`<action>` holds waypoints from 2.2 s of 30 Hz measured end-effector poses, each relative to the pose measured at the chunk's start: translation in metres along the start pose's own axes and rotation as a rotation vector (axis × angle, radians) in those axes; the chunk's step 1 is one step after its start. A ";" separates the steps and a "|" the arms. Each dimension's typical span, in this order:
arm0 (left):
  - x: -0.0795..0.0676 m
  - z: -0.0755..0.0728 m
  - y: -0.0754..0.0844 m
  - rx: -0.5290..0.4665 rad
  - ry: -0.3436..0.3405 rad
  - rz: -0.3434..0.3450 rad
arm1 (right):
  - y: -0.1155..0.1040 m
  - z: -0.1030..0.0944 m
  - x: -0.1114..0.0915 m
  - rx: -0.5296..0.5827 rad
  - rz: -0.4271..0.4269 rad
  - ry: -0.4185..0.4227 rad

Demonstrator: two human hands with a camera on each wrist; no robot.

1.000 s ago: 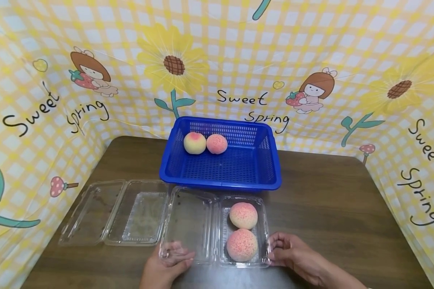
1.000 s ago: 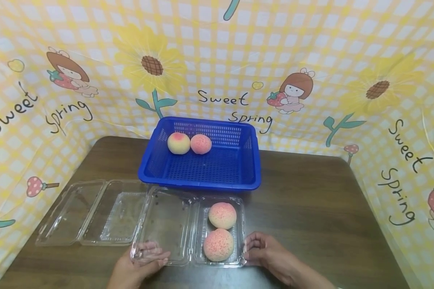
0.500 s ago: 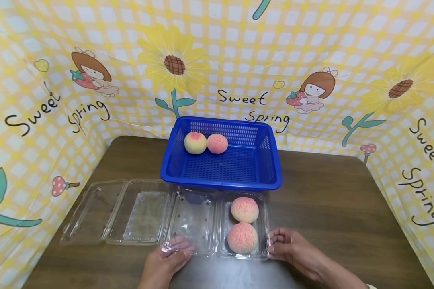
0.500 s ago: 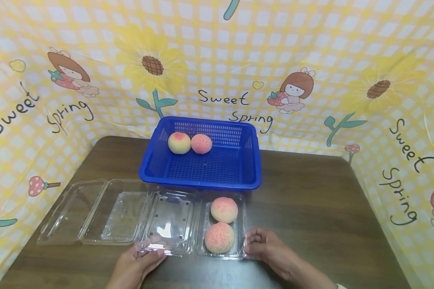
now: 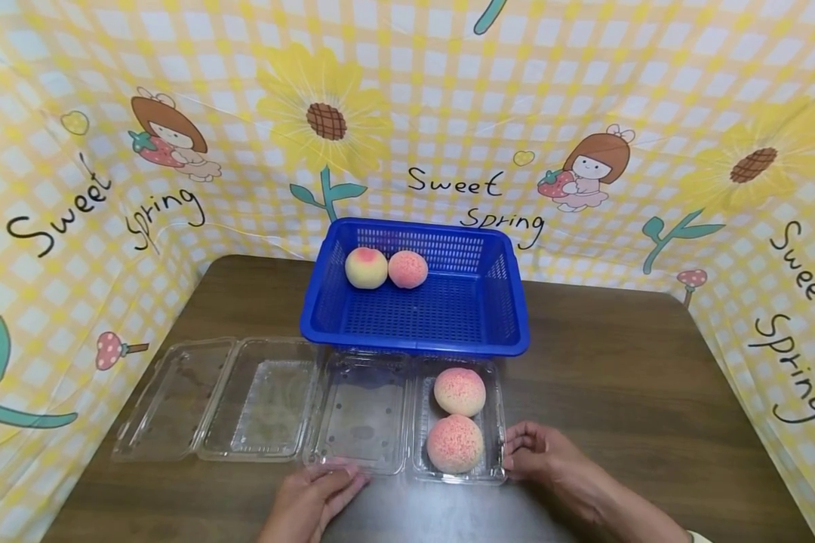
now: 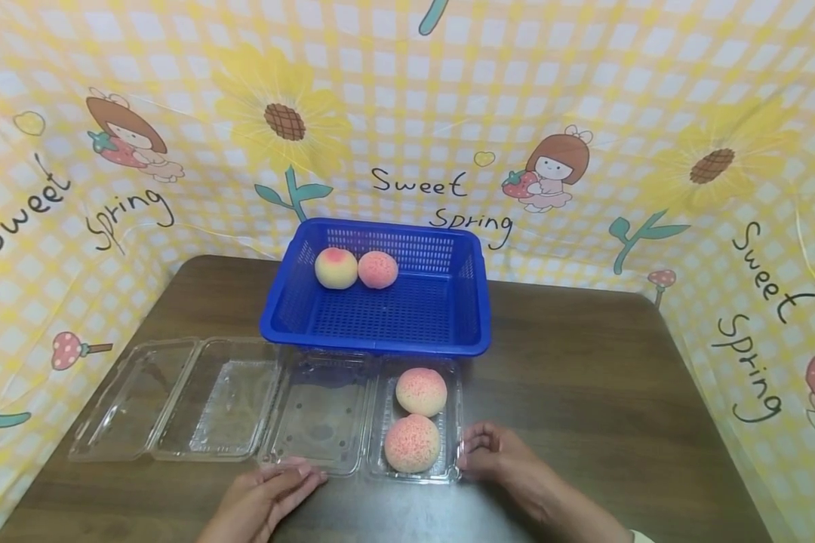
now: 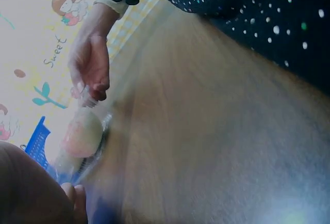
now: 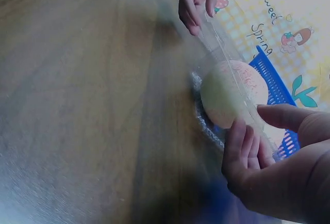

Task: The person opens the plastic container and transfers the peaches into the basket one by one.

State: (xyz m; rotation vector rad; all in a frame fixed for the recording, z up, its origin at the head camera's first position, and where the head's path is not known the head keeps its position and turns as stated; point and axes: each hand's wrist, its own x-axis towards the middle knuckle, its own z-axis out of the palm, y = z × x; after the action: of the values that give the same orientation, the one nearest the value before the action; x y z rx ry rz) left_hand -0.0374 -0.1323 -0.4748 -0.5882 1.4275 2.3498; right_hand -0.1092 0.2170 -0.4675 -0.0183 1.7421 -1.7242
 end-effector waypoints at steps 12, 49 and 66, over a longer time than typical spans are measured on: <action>-0.021 0.012 0.030 0.306 -0.346 -0.160 | -0.019 0.007 0.018 -0.669 -0.416 0.364; 0.089 0.008 0.150 1.675 -0.065 0.847 | -0.058 0.049 0.065 -1.313 -0.426 0.306; 0.089 0.005 0.149 1.775 -0.107 0.852 | -0.050 0.052 0.065 -1.291 -0.478 0.365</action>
State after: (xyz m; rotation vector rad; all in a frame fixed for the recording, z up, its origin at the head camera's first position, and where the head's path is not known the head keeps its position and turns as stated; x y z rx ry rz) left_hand -0.1864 -0.1879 -0.4051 0.7268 3.0800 0.4723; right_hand -0.1573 0.1350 -0.4463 -0.7607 3.0052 -0.5687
